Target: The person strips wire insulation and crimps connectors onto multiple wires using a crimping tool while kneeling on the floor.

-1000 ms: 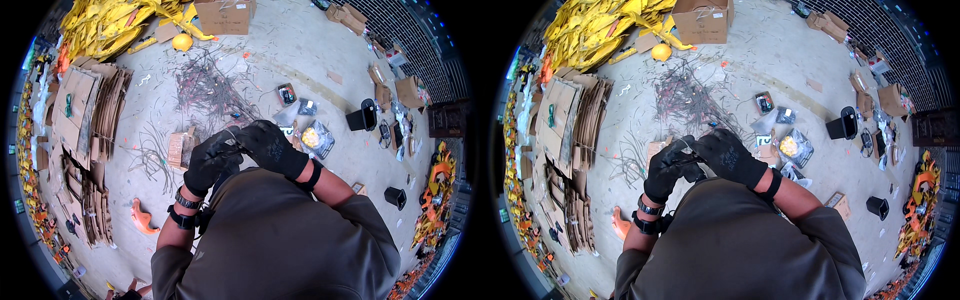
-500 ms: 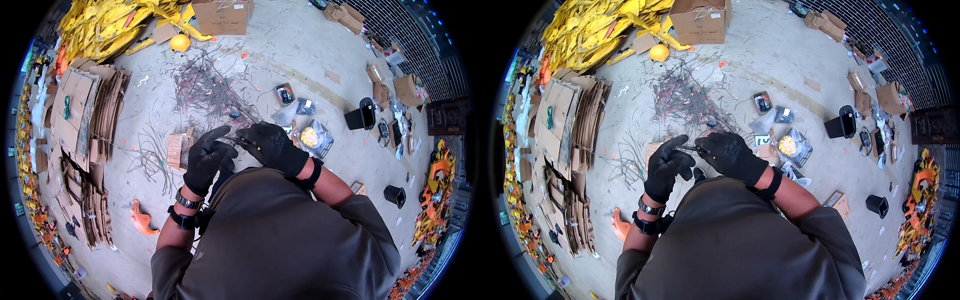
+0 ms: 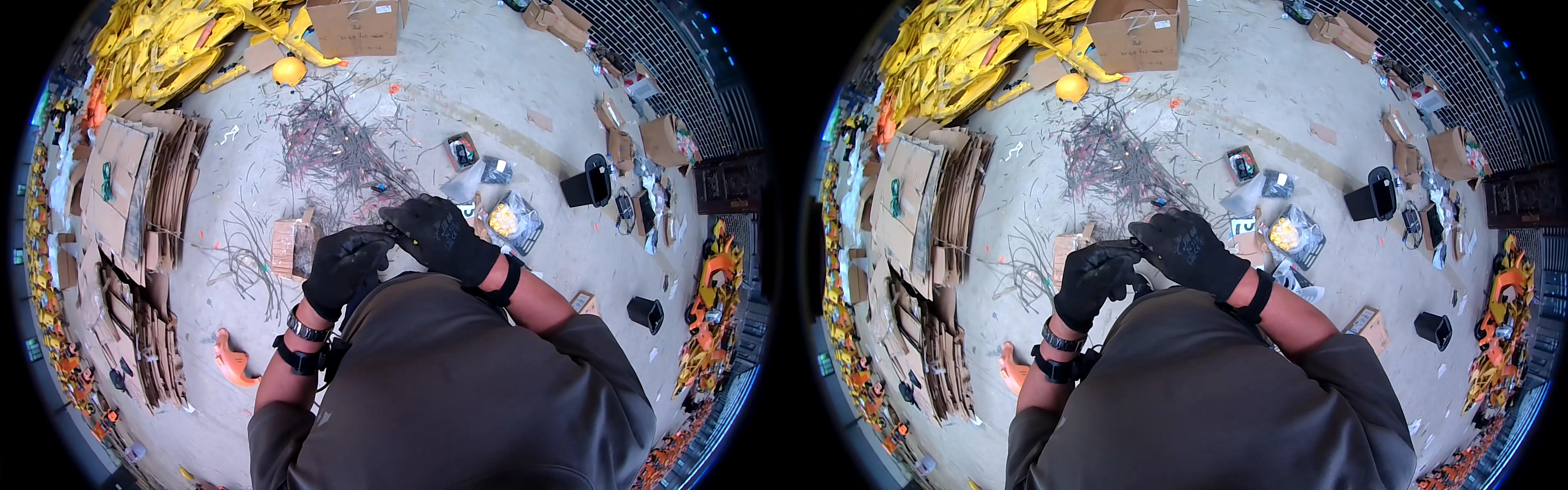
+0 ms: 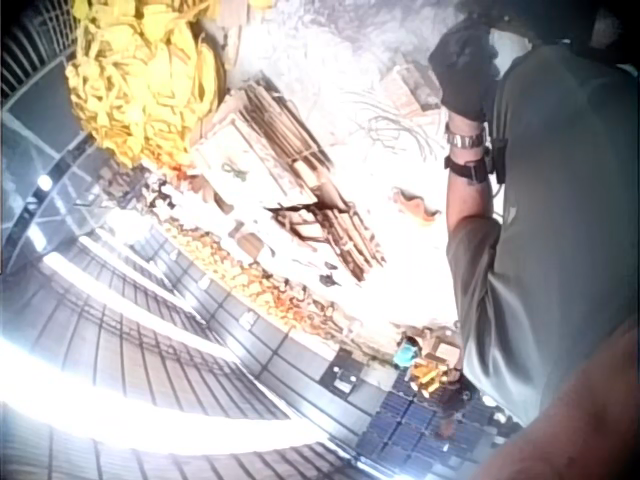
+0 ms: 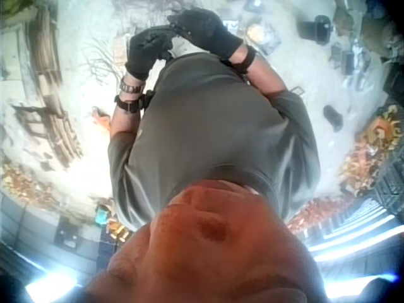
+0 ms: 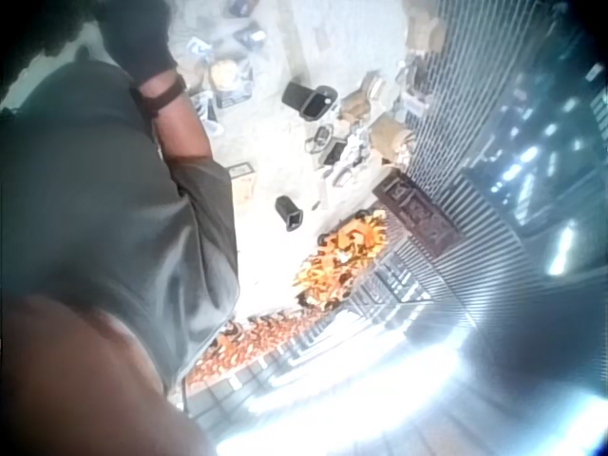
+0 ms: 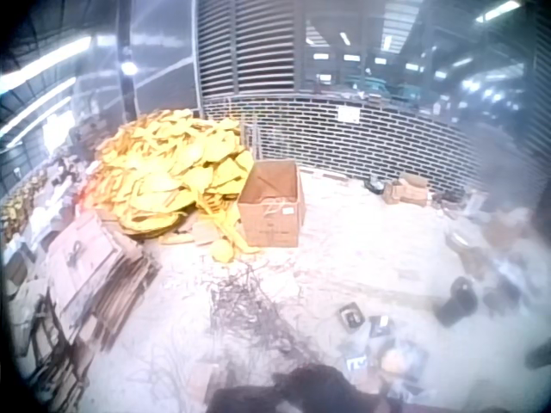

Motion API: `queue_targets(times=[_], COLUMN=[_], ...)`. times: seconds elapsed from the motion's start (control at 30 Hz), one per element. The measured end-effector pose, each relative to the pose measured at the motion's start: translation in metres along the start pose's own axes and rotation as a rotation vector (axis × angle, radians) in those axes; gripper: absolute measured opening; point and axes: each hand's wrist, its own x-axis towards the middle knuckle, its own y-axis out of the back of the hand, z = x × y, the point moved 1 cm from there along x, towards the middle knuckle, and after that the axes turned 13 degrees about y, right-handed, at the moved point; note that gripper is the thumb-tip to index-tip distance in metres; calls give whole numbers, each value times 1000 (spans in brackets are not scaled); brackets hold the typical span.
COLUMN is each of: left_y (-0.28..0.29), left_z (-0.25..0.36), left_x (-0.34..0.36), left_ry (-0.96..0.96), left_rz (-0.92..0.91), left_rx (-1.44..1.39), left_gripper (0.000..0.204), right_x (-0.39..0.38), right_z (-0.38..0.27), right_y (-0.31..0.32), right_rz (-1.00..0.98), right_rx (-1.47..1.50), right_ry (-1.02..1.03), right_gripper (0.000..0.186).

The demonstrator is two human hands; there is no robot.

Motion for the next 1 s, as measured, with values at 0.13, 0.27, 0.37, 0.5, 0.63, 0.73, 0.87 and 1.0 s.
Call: queue_targets(times=[0.13, 0.27, 0.37, 0.5, 0.63, 0.73, 0.87, 1.0], left_y=[4, 4, 4, 2, 5, 5, 7, 6], left_z=[-8, -8, -5, 0, -1, 0, 5, 3], left_x=[3, 4, 5, 4, 7, 8, 13, 8], left_ry=[-16, -73, -31, 27, 1, -17, -606, -308], left_rz=[21, 1, -8, 10, 0, 50, 181, 83], left_rx=[-17, -79, -103, -159, -186, -109, 448, 125], left_gripper=[26, 26, 27, 26, 22, 20, 19, 19], right_x=[0, -1, 1, 2, 4, 5, 7, 7], right_z=[0, -1, 1, 1, 0, 1, 1, -1], right_y=[1, -1, -1, -5, -5, -5, -5, 3], right_rz=[-21, -55, -41, -8, -53, -71, -51, -22], right_rx=[-32, -99, -164, -229, -248, -196, -58, 105], right_ry=[-11, -12, 40, 79, 46, 34, 27, 21], right_gripper=[47, 50, 50, 49, 46, 42, 38, 37])
